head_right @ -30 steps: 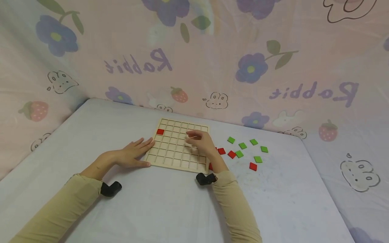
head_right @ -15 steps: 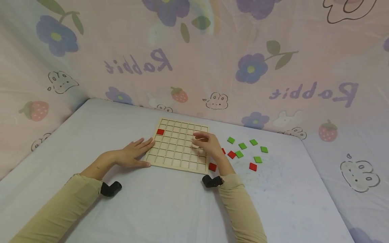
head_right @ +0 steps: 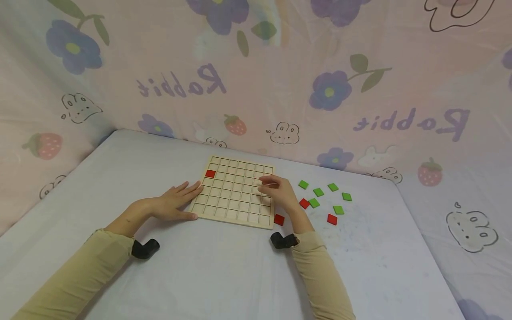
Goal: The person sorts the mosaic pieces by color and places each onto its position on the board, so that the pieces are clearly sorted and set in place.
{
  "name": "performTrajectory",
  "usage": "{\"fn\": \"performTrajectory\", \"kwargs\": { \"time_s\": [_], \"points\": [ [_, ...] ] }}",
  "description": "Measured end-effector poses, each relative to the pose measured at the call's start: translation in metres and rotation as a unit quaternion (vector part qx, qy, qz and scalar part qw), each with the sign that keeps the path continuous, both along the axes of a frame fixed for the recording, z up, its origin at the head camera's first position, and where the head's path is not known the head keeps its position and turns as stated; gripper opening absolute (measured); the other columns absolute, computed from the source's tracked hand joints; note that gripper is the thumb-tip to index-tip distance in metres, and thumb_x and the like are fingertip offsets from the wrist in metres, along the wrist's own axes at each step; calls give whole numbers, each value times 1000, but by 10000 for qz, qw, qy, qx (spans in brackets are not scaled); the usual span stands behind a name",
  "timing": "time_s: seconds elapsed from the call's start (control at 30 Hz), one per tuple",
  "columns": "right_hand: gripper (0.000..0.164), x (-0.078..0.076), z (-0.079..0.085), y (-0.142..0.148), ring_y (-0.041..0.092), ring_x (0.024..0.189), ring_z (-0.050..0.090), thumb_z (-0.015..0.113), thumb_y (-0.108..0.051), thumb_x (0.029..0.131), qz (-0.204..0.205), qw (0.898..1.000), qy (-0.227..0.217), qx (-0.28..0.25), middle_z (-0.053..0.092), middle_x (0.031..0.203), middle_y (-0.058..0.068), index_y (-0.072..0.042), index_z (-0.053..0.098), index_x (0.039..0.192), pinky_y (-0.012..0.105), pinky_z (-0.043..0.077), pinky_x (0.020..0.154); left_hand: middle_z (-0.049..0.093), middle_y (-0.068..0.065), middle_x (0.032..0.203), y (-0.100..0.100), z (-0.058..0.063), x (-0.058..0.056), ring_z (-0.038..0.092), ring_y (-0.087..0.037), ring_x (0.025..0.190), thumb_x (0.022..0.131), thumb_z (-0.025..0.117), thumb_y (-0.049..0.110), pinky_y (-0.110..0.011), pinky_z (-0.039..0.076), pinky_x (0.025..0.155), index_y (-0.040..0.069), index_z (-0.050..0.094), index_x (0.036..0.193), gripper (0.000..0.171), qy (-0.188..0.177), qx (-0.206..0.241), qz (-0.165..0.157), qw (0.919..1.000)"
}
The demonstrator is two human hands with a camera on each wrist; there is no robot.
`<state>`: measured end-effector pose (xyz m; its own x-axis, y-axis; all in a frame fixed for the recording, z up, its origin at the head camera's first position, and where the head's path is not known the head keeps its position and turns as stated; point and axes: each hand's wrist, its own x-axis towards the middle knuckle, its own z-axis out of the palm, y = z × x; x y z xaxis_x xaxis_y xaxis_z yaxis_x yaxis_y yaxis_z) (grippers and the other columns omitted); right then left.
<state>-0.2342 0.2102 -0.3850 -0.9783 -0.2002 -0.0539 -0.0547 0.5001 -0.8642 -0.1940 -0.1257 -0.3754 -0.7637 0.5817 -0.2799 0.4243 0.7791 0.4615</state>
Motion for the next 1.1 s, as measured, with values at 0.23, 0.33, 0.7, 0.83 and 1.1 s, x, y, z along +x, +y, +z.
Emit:
{"fn": "performTrajectory", "kwargs": {
  "time_s": [0.23,0.33,0.7,0.83,1.1],
  "points": [
    [42,1,-3,7,28,113,59,68,-23,89,-144,9998,-77,102,62,125,15,-8,60,128,27,49,73,2,-16,161,0,0,0,-3,-46,145,94,57,42,-64,0,114,5,12,154,84,4,17,1,10000],
    [43,2,-3,10,29,114,59,68,-23,89,-178,9997,-90,123,61,126,15,-8,60,128,27,50,75,2,-16,161,0,0,0,-3,-46,145,94,57,42,-64,0,114,5,12,154,84,-4,8,9,10000],
    [44,6,-1,18,30,113,60,67,-24,90,-192,9994,-129,262,60,126,16,-9,59,130,27,51,76,2,-16,161,0,0,0,-3,-46,145,95,57,42,-64,1,114,5,11,154,84,7,-13,-9,10000],
    [43,6,-3,21,30,110,60,67,-23,90,-229,9992,-124,317,60,125,17,-8,59,130,27,50,73,2,-17,161,0,-1,0,-3,-47,145,95,57,41,-65,1,114,4,12,154,83,27,-5,-31,10000],
    [44,6,-5,28,31,110,60,69,-23,89,-331,9985,-96,431,61,124,17,-8,60,129,29,48,72,2,-16,161,-1,-3,-2,-3,-47,145,95,57,42,-65,1,114,4,11,154,84,18,-10,-30,10000]
  ]
}}
